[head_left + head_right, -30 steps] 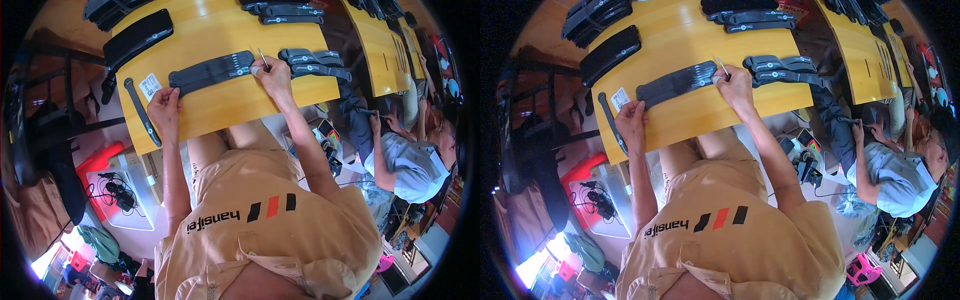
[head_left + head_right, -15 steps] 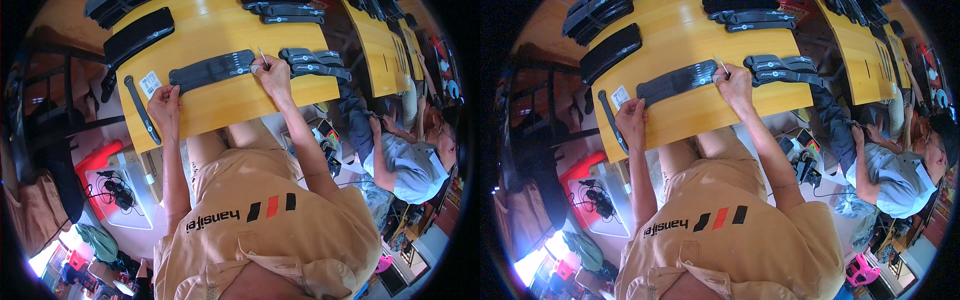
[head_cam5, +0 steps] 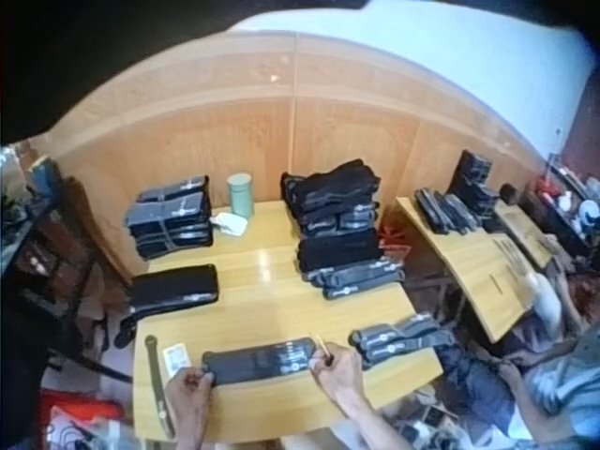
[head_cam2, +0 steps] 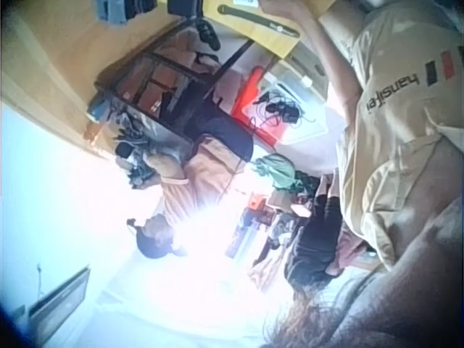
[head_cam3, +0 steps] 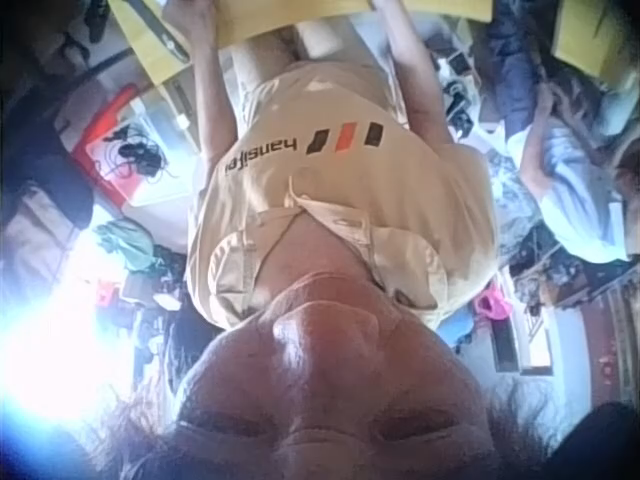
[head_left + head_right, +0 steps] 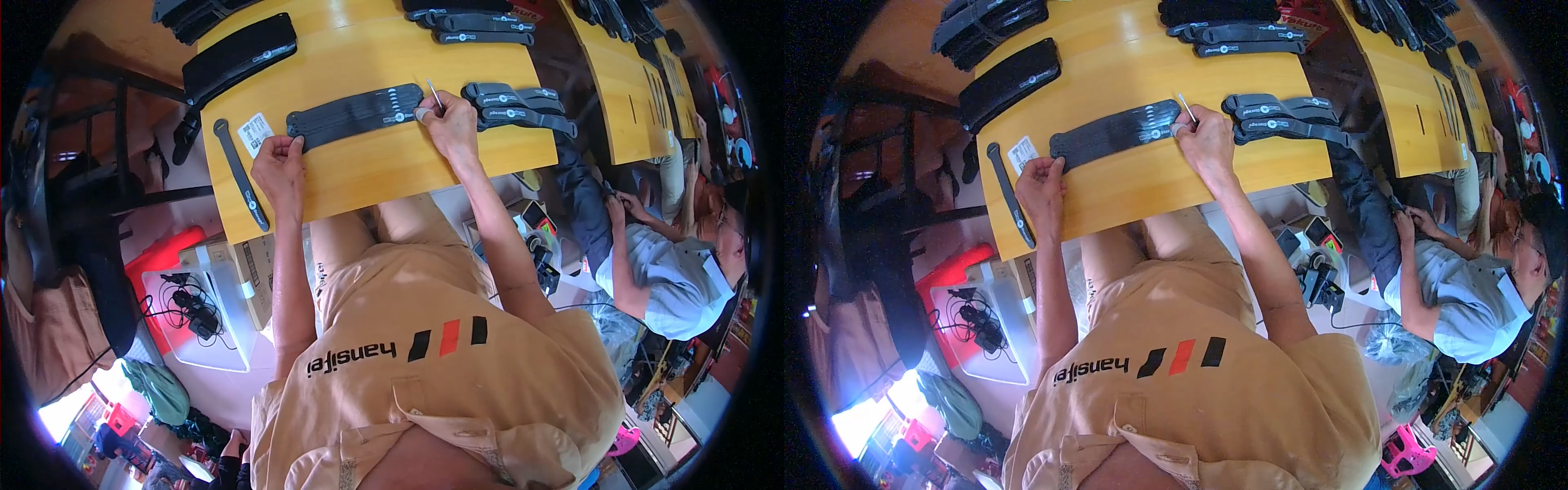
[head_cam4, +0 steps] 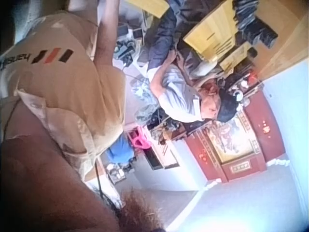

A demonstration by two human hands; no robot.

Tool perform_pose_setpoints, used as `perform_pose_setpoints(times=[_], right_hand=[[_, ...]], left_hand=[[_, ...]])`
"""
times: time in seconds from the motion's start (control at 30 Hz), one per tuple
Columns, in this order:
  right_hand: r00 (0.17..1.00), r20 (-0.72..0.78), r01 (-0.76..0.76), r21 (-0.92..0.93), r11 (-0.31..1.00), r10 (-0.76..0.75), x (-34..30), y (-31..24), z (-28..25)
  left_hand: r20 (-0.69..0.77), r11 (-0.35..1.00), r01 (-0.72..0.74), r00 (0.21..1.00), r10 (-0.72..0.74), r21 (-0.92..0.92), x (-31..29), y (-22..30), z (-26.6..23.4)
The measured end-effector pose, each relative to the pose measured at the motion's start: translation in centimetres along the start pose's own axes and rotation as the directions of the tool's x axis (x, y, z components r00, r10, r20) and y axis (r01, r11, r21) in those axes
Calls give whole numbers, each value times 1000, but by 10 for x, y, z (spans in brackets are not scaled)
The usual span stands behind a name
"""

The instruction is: The recorder is assembling small black strap components, likely for watches or gear, by inserting pins using a small screwdriver-like tool.

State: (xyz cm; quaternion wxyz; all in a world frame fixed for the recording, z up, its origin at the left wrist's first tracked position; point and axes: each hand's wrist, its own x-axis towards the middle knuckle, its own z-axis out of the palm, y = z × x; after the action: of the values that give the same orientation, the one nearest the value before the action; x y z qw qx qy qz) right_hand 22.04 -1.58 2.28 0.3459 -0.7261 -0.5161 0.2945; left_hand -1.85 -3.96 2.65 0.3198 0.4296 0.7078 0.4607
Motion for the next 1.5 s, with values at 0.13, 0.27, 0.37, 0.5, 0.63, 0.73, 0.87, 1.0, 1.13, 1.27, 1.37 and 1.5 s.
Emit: perform_pose_setpoints(times=[0.13, 0.27, 0.37, 0.5, 0.63, 0.73, 0.87, 1.0, 1.13, 1.27, 1.37, 1.5], right_hand=[[998, -42, 36, -20, 999, -37, -1, 0, 2], [993, -98, 69, -28, 997, -72, -1, 0, 3], [995, -72, 61, -51, 997, -65, 1, -1, -2], [999, -2, 40, 64, 997, -40, 10, 13, 2], [998, 56, 29, 84, 996, -34, 10, 9, -3], [994, 79, 63, 203, 977, -80, 14, 16, -3], [998, 11, 58, 162, 985, -61, 10, 5, -25], [979, -79, 186, -43, 982, -189, 11, -17, -18], [872, -178, 356, -405, 842, -455, 22, -25, 14], [864, -118, 334, -594, 732, -490, 31, -13, 30], [875, -70, 319, -662, 679, -479, 32, -12, 31], [879, -64, 311, -672, 672, -472, 33, -13, 37]], left_hand=[[11, 1000, -13, 1000, 13, -4, 0, 1, -1], [-11, 999, -33, 999, 33, -27, 0, -2, 0], [7, 998, -37, 999, 38, -52, 0, -1, -1], [47, 993, 28, 999, -23, -117, 6, -6, -3], [78, 994, 21, 997, -13, -108, 8, -12, -5], [89, 994, 25, 996, -15, -110, 8, -9, -8], [-16, 981, -186, 982, 187, 46, 6, -9, -15], [136, 720, -570, 812, 568, 396, -1, 7, -4], [343, 427, -664, 711, 613, 614, -8, 10, 26], [475, 392, -702, 700, 533, 595, -3, -4, 32], [488, 420, -715, 693, 531, 559, -1, -8, 29], [515, 501, -709, 705, 487, 497, 8, -13, 21]])
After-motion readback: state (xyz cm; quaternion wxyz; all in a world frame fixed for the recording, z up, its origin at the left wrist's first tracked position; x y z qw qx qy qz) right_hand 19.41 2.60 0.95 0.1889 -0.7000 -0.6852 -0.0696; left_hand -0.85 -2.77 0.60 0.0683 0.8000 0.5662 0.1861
